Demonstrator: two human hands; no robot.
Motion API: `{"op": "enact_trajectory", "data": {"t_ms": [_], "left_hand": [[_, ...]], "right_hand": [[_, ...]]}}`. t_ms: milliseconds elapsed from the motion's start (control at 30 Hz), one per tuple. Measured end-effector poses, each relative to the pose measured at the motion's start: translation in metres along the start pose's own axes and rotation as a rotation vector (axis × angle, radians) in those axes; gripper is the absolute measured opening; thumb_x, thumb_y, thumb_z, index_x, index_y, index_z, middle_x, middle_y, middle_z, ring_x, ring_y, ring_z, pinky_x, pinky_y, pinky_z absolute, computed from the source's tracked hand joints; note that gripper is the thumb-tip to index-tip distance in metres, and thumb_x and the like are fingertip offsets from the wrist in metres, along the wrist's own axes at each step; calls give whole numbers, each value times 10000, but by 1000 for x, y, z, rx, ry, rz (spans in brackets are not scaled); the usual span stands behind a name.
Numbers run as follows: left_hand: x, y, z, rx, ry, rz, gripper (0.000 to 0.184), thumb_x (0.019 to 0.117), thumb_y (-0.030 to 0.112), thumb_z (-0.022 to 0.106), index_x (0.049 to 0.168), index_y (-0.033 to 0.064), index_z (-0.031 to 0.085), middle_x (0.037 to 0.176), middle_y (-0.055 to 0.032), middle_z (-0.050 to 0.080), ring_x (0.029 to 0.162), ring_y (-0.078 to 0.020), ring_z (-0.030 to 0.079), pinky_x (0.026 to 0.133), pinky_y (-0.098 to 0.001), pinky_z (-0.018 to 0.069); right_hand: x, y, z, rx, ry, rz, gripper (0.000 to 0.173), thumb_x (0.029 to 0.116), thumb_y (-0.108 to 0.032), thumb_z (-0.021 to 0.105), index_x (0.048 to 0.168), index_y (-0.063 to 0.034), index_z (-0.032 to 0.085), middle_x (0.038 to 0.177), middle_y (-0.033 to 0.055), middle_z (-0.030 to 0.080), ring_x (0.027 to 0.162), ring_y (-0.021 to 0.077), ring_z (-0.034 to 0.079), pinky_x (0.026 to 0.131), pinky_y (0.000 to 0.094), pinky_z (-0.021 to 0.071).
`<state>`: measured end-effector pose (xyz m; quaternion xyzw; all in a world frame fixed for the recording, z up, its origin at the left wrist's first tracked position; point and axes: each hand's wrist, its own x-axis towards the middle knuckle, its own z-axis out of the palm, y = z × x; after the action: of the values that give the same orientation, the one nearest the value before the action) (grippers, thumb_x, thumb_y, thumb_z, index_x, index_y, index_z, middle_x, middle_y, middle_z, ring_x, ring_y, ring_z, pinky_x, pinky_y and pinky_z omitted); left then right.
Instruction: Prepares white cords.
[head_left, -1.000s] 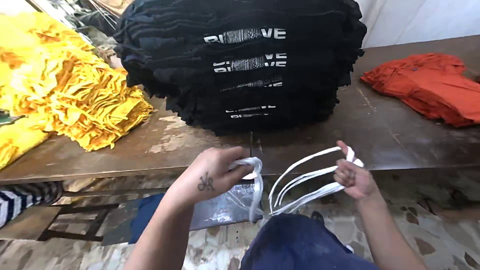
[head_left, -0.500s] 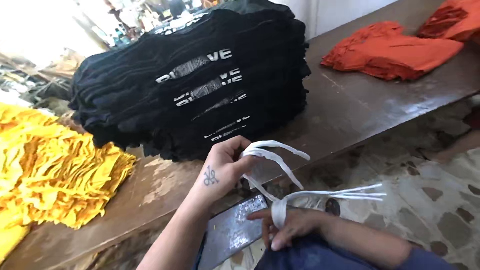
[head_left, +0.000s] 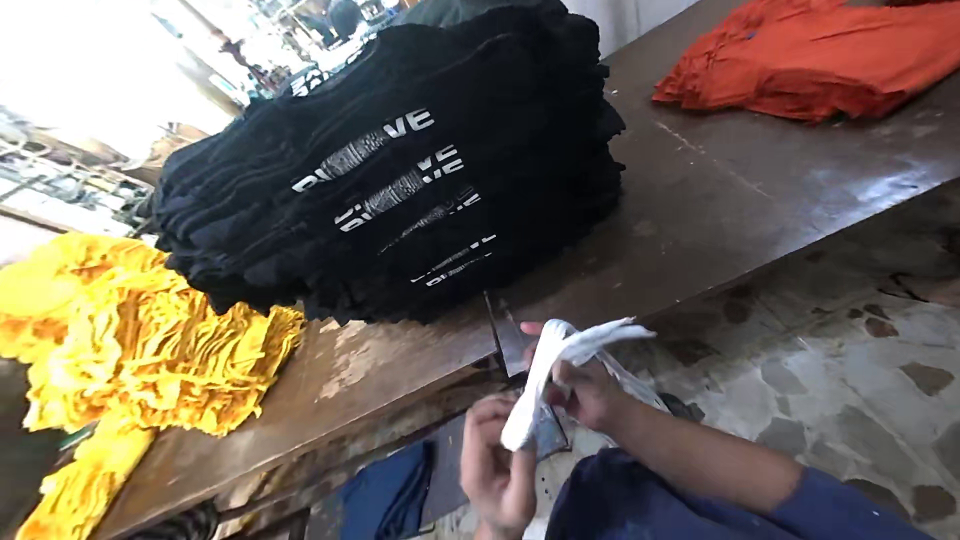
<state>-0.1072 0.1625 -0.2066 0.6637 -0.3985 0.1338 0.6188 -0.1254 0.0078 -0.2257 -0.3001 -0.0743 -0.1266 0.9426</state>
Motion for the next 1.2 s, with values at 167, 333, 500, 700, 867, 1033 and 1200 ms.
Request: {"op": "enact_trajectory", "data": {"t_ms": [167, 333, 500, 700, 867, 1033, 1200], "left_hand": [[-50, -21, 27, 392, -213, 10, 86, 950, 286, 654, 992, 213, 637, 1043, 16, 578, 994, -56, 588, 860, -191, 517], [-37, -10, 54, 483, -409, 50, 110, 957, 197, 612, 998, 162, 708, 996, -53, 677, 964, -154, 664, 864, -284, 569], [-17, 4, 62, 531, -371, 24, 175, 1004, 157, 577, 1038, 85, 733, 1006, -86, 738, 943, -158, 715, 854, -292, 595], [-13, -31, 93, 412, -85, -19, 241, 1065, 122, 460, 1135, 21, 667, 1202, -163, 720, 1187, -233, 676, 1082, -398, 510], [-39, -65, 155, 122, 118, -343, 292, 1064, 121, 391, 1168, -82, 573, 1045, -140, 708, 958, -120, 694, 875, -303, 579], [-57, -67, 197, -127, 238, -518, 247, 1077, 89, 379, 1200, -77, 515, 934, -36, 631, 811, -33, 629, 766, -237, 564], [-68, -75, 217, -77, 348, -336, 269, 1105, 222, 400, 1181, 9, 546, 1021, -22, 649, 922, -22, 638, 857, -241, 559]], "right_hand": [[19, -26, -16, -95, 211, 64, 66, 952, -131, 656, 912, -88, 625, 694, -22, 607, 615, 67, 589, 616, 233, 524], [37, -37, -55, -544, 243, 256, 144, 945, -111, 695, 864, -78, 580, 615, -49, 525, 522, 36, 504, 556, 206, 485], [45, -72, -96, -1304, -141, 761, 499, 963, -307, 720, 1262, 74, 604, 1152, 210, 670, 1076, 248, 640, 1013, 438, 488], [26, -98, -104, -1276, -697, 1173, 369, 1066, -244, 548, 1218, 82, 631, 1112, 218, 662, 1003, 258, 627, 944, 468, 488], [20, -116, -113, -983, -515, 1153, 103, 982, -149, 647, 1042, -77, 604, 717, -69, 548, 559, -14, 477, 524, 170, 427], [3, -127, -138, -845, -352, 1184, 53, 977, -153, 638, 957, -147, 588, 616, -99, 493, 469, -13, 410, 450, 162, 368], [-17, -134, -136, -873, -228, 940, 161, 942, -75, 673, 1101, -63, 647, 873, -73, 673, 767, -24, 617, 715, 171, 531]]}}
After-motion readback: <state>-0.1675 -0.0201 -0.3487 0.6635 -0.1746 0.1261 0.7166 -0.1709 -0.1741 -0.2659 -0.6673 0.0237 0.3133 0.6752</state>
